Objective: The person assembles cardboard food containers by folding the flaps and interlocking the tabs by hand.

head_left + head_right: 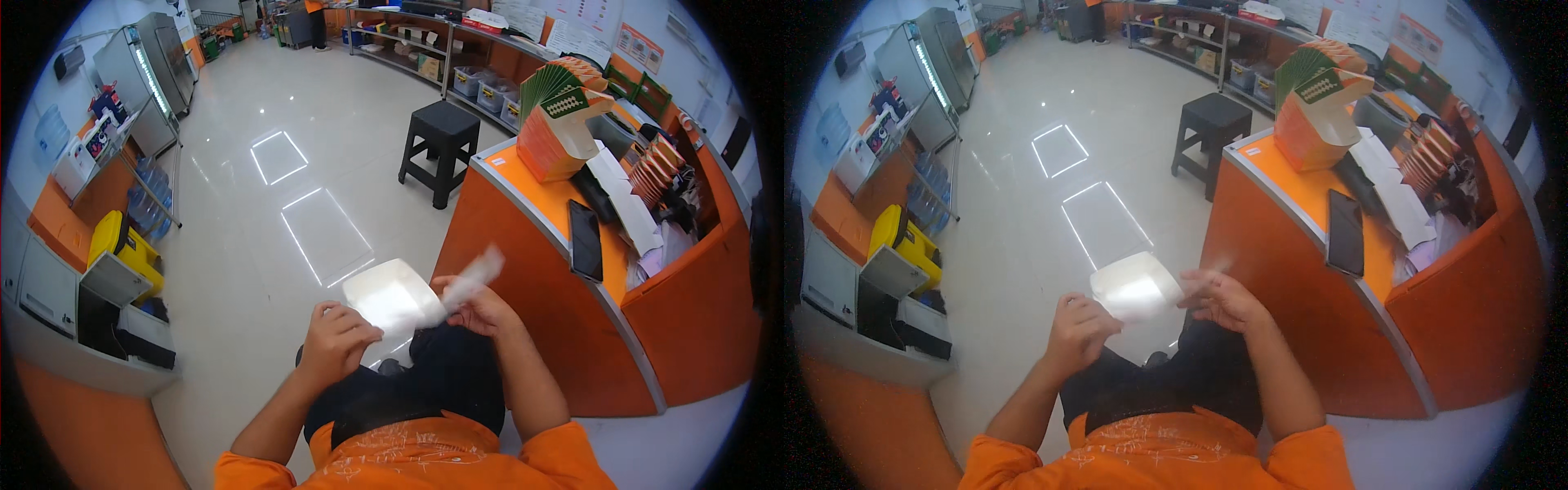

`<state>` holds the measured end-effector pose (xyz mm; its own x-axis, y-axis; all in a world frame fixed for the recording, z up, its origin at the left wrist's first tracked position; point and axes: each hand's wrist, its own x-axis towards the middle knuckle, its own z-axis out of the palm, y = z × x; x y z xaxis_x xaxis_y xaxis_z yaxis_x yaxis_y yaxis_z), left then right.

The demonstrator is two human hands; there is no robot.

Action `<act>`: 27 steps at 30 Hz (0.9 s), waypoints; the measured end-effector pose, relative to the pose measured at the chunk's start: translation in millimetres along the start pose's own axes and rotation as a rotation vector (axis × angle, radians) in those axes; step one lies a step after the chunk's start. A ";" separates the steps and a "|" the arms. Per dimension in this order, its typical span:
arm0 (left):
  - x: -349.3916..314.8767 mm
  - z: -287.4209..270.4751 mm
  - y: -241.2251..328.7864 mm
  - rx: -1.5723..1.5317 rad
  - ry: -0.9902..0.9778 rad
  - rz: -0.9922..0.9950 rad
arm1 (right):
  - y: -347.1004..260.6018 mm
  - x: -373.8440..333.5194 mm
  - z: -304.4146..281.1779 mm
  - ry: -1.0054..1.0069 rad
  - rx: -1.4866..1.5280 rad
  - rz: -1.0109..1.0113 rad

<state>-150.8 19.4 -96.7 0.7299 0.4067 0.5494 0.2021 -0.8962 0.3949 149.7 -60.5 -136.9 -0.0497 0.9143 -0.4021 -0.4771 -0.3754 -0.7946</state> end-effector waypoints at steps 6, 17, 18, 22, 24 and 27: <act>7.2 53.8 -1.4 -0.683 0.454 -0.616 | 13.3 5.0 50.9 0.280 -0.156 -0.259; 31.8 62.0 18.6 -1.342 0.518 -0.878 | 25.8 -14.9 97.0 0.473 -1.206 -1.038; 31.9 60.5 17.9 -1.323 0.496 -0.918 | 25.0 -14.9 96.0 0.501 -1.265 -1.064; 34.1 58.8 18.2 -1.353 0.481 -0.937 | 23.7 -15.2 99.2 0.521 -1.309 -1.107; 37.1 53.9 17.9 -1.313 0.430 -1.049 | 25.5 -12.5 92.9 0.526 -1.377 -1.143; 36.5 48.5 7.0 -1.346 0.375 -1.183 | 27.8 -12.7 84.1 0.472 -1.388 -1.147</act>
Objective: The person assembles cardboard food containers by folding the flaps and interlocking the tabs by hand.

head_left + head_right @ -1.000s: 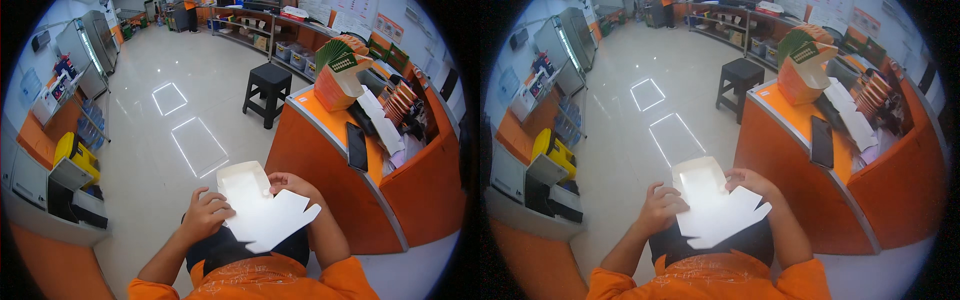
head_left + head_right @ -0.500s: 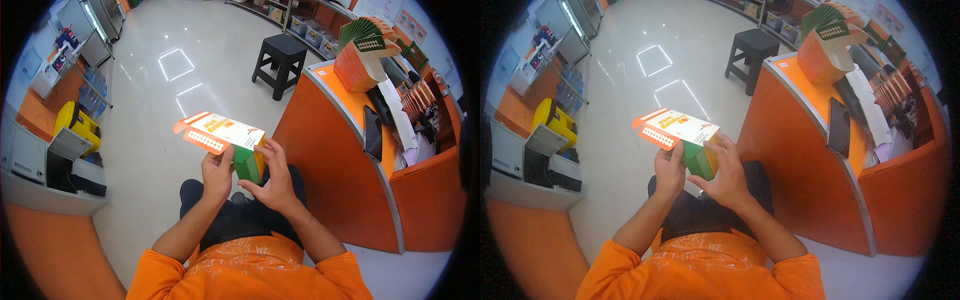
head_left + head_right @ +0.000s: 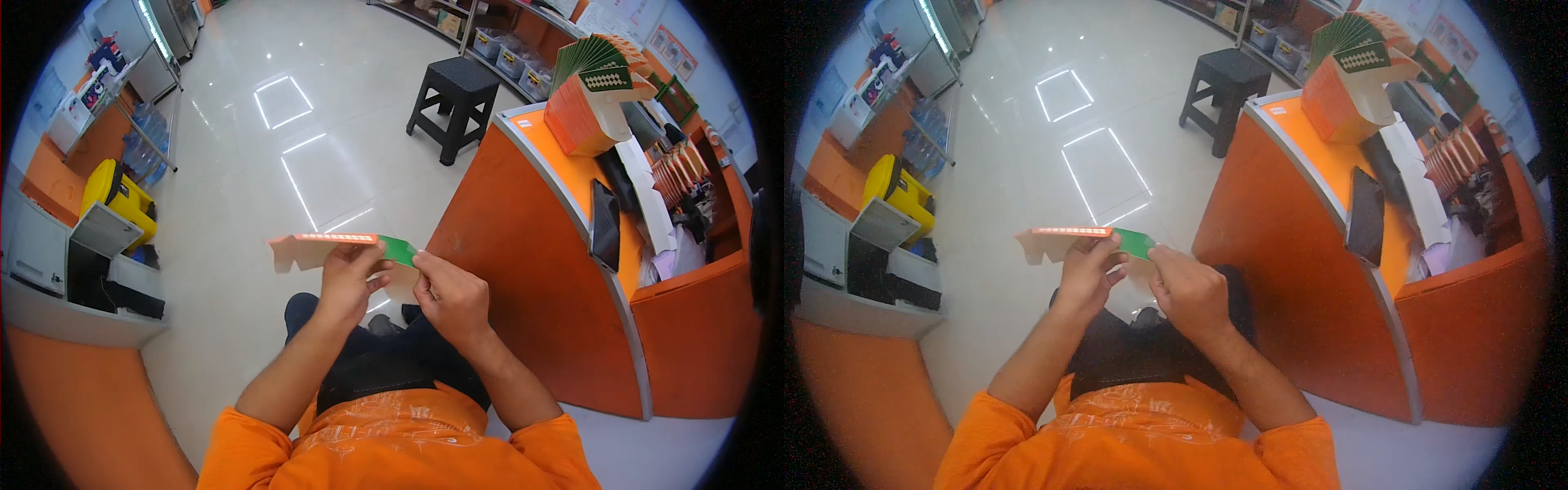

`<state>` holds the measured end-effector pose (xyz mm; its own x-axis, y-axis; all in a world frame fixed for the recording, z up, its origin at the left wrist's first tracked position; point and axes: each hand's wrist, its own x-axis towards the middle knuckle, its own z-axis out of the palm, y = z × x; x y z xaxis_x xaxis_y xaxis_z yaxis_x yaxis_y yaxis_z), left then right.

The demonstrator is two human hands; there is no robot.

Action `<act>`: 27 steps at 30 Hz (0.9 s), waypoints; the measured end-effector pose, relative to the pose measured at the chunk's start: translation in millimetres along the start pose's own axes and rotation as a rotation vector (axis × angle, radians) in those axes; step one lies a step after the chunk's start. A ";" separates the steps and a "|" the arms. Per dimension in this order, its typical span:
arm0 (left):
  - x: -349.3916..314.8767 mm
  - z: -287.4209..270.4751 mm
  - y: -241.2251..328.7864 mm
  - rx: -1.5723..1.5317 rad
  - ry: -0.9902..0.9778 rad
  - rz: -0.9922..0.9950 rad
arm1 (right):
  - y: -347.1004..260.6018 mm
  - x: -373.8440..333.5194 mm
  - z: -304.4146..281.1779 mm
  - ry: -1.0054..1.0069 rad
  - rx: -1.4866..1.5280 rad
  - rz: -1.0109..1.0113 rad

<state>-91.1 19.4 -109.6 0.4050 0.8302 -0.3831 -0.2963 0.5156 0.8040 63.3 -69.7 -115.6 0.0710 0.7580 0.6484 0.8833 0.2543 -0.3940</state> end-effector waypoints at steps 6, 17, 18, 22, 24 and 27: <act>4.3 -3.4 11.4 -0.023 -0.033 -0.053 | -7.7 15.2 -12.2 -0.012 -0.015 0.016; 12.4 -15.9 1.5 -0.084 -0.057 -0.308 | -8.4 23.3 -18.2 -0.137 -0.192 -0.015; 12.4 -17.0 0.1 -0.080 -0.066 -0.284 | -8.4 23.6 -17.5 -0.135 -0.176 -0.010; 13.5 -19.5 0.0 -0.107 -0.105 -0.277 | -9.9 19.9 -13.0 -0.156 -0.167 0.033; 17.3 -25.2 -1.0 -0.098 -0.151 -0.317 | -8.1 17.1 -11.8 -0.168 -0.160 0.008; 15.5 -23.8 3.7 -0.015 -0.156 -0.307 | -3.7 13.4 -9.8 -0.123 -0.054 0.116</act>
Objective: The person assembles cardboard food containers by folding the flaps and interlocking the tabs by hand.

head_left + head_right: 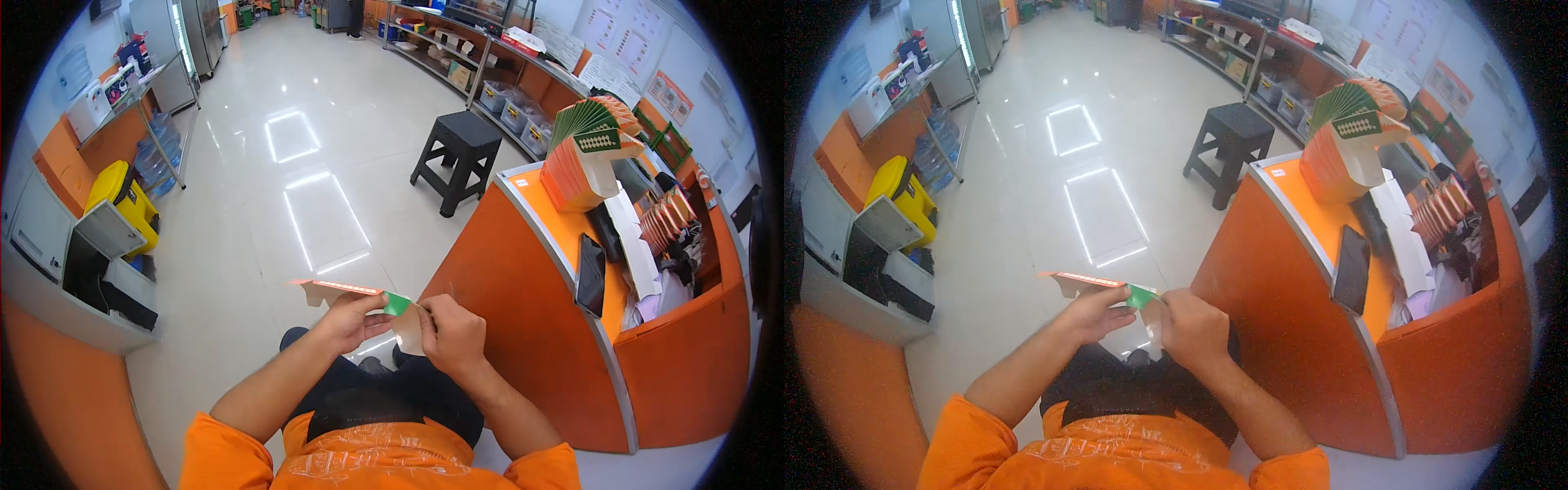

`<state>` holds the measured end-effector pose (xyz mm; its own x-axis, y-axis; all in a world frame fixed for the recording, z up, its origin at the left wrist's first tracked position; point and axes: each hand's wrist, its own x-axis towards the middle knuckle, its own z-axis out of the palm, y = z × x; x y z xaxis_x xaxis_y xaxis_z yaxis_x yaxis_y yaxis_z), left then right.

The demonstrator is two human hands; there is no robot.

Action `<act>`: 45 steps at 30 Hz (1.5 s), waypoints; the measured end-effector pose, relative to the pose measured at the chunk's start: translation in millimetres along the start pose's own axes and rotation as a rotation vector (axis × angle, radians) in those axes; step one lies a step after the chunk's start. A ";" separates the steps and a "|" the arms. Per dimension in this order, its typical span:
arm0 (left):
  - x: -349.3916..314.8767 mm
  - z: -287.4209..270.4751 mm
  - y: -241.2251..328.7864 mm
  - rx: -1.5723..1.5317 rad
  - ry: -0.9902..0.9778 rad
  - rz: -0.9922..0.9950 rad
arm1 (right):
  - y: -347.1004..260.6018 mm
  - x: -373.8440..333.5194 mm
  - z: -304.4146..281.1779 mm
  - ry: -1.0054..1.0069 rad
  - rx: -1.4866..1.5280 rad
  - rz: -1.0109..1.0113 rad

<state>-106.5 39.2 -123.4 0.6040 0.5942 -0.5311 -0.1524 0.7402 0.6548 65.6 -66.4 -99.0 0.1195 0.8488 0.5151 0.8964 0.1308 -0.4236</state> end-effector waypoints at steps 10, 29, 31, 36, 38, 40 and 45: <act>1.7 25.6 -29.9 0.434 0.058 0.688 | -6.7 5.6 11.1 0.027 0.397 0.442; -13.6 18.6 -25.2 0.475 0.193 0.681 | -19.0 30.6 -26.8 -0.092 0.723 0.344; -13.3 15.4 -26.1 0.534 0.213 0.690 | -20.7 33.0 -32.1 -0.108 0.726 0.331; -26.2 11.1 -20.7 1.078 0.362 0.739 | -26.1 34.4 -38.6 -0.119 0.827 0.364; -32.5 9.9 -19.5 1.300 0.401 0.782 | -27.8 30.9 -36.5 -0.129 0.724 0.330; -38.6 9.3 -17.2 1.398 0.376 0.859 | -30.5 28.3 -33.4 -0.128 0.669 0.314; -49.4 8.4 -12.9 1.449 0.157 1.114 | -27.3 25.1 -25.6 -0.104 0.710 0.354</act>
<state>-127.8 -2.3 -101.0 0.6239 0.6452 0.4409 0.3833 -0.7443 0.5469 55.0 -61.8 -55.5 0.2746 0.9397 0.2040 0.3221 0.1100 -0.9403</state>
